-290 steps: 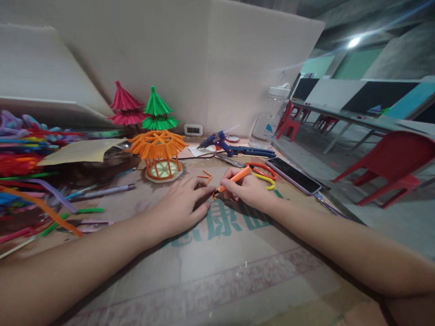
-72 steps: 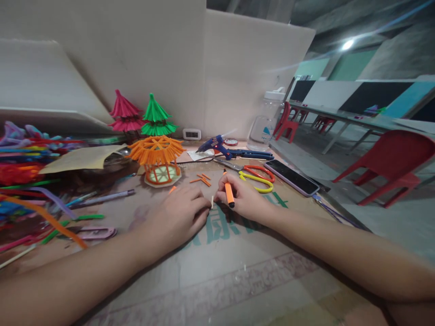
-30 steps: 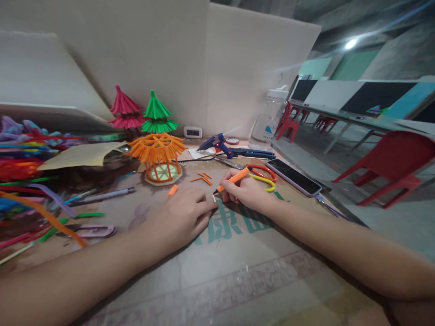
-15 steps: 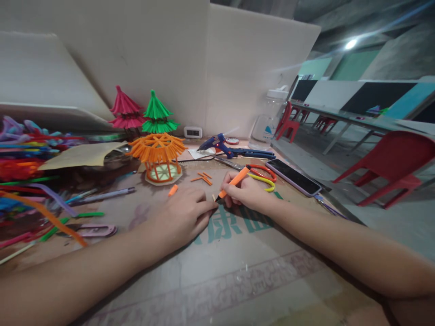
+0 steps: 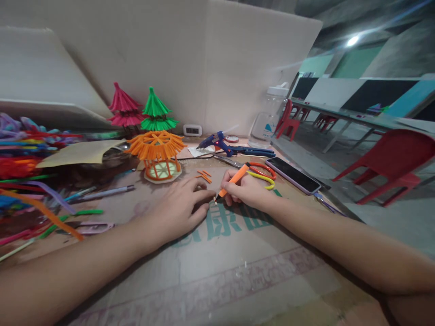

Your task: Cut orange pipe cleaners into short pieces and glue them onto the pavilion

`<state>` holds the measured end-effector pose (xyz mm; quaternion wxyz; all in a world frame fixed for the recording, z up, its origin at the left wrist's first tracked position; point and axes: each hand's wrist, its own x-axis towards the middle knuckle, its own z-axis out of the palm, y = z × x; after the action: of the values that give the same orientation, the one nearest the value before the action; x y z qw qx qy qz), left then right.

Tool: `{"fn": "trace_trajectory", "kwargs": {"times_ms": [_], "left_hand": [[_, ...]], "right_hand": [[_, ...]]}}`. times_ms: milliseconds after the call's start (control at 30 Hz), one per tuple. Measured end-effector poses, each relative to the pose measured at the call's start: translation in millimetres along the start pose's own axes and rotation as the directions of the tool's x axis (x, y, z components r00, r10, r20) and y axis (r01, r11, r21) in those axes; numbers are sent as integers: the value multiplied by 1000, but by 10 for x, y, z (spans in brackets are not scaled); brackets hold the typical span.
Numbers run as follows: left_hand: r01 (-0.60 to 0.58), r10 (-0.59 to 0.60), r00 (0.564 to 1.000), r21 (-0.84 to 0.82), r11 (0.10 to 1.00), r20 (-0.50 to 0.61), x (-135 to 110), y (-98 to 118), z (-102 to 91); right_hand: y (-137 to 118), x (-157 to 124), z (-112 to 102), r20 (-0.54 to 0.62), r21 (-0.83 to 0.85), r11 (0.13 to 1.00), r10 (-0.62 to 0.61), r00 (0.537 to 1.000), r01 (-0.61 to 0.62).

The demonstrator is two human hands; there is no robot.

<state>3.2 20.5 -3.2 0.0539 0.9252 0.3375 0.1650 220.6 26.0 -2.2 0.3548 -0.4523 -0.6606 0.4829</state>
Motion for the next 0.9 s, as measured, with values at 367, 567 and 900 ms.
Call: {"fn": "trace_trajectory", "kwargs": {"times_ms": [367, 567, 900], "left_hand": [[4, -4, 1000, -24, 1000, -11, -6, -20, 18], [-5, 4, 1000, -44, 999, -27, -10, -23, 19], [2, -3, 1000, -31, 1000, -13, -13, -27, 23]], "right_hand": [[5, 9, 16, -43, -6, 1000, -16, 999, 16], [-7, -13, -4, 26, -13, 1000, 2, 1000, -2], [-22, -18, 14, 5, -6, 1000, 3, 1000, -3]]}}
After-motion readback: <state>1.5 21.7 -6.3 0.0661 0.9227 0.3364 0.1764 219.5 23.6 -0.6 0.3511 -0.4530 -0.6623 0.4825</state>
